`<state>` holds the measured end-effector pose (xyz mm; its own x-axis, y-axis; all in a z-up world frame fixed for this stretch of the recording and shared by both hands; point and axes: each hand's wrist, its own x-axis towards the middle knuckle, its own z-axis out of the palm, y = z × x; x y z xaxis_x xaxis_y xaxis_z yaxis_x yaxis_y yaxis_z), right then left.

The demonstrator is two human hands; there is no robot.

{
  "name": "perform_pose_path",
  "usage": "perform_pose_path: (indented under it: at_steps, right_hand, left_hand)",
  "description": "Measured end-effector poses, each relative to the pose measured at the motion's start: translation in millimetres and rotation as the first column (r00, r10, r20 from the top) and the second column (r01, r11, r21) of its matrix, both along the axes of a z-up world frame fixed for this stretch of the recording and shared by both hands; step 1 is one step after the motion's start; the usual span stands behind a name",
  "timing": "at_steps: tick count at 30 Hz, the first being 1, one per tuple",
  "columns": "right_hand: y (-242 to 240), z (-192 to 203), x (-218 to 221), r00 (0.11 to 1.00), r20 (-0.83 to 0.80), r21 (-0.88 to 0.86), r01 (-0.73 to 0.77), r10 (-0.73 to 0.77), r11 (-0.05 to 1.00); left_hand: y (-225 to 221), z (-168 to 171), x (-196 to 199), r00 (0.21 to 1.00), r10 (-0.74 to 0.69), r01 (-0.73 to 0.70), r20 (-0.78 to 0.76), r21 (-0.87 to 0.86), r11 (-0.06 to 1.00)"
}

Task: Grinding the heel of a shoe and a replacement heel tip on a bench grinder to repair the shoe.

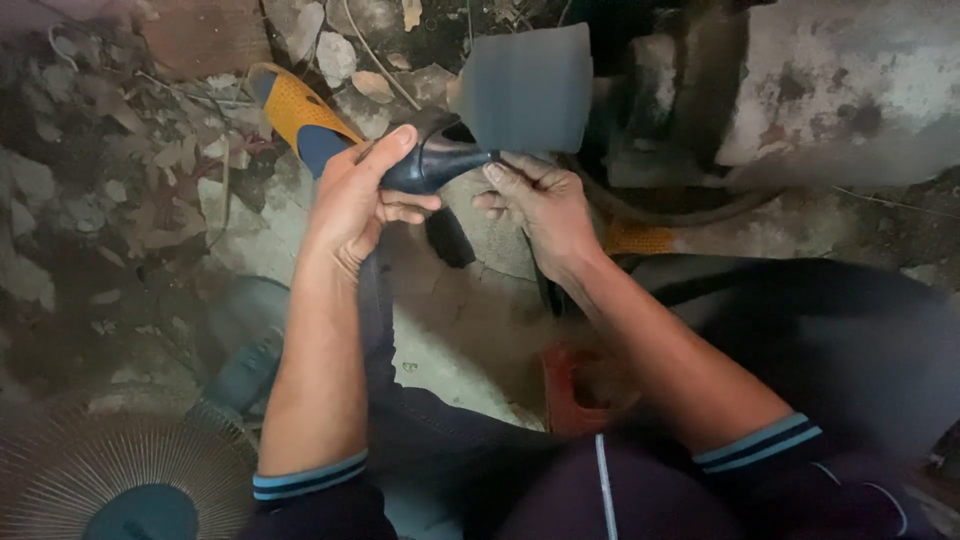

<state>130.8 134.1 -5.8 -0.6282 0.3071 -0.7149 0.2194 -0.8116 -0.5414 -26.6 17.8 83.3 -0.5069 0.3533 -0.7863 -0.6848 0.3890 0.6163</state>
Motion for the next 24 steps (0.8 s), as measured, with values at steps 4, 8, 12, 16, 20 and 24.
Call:
perform_pose_path:
  at_steps: [4,8,12,16,20,24]
  right_hand:
    - [-2.8,-1.0,6.1,1.0,-0.023,-0.005,0.004,-0.005,1.0]
    - [-11.7,11.8,5.7,0.998,-0.047,0.036,-0.047,0.049,0.998]
    - [-27.3,3.8,16.3,0.986,-0.125,0.078,-0.099,0.108,0.992]
    - [-28.9,5.3,19.5,0.982,-0.147,0.1,-0.106,0.12,0.989]
    - [-29.7,-4.7,18.9,0.974,-0.179,0.162,-0.113,0.141,0.98]
    - [-26.9,10.6,10.6,0.99,-0.111,0.106,-0.071,0.082,0.992]
  left_hand:
    - [-2.0,1.2,5.7,0.999,0.052,-0.052,0.003,-0.007,0.999]
    - [-20.7,1.9,16.2,0.997,0.075,-0.075,0.022,0.007,0.997]
    - [-44.1,-0.1,50.6,0.973,0.229,-0.223,-0.038,0.125,0.967]
    - [-63.5,-18.1,70.2,0.94,0.21,-0.176,-0.267,0.147,0.973]
    - [-83.3,-21.8,68.6,0.875,0.004,0.05,-0.484,0.099,0.994]
    - [-65.7,-0.7,51.6,0.812,-0.137,0.204,-0.568,0.056,0.977]
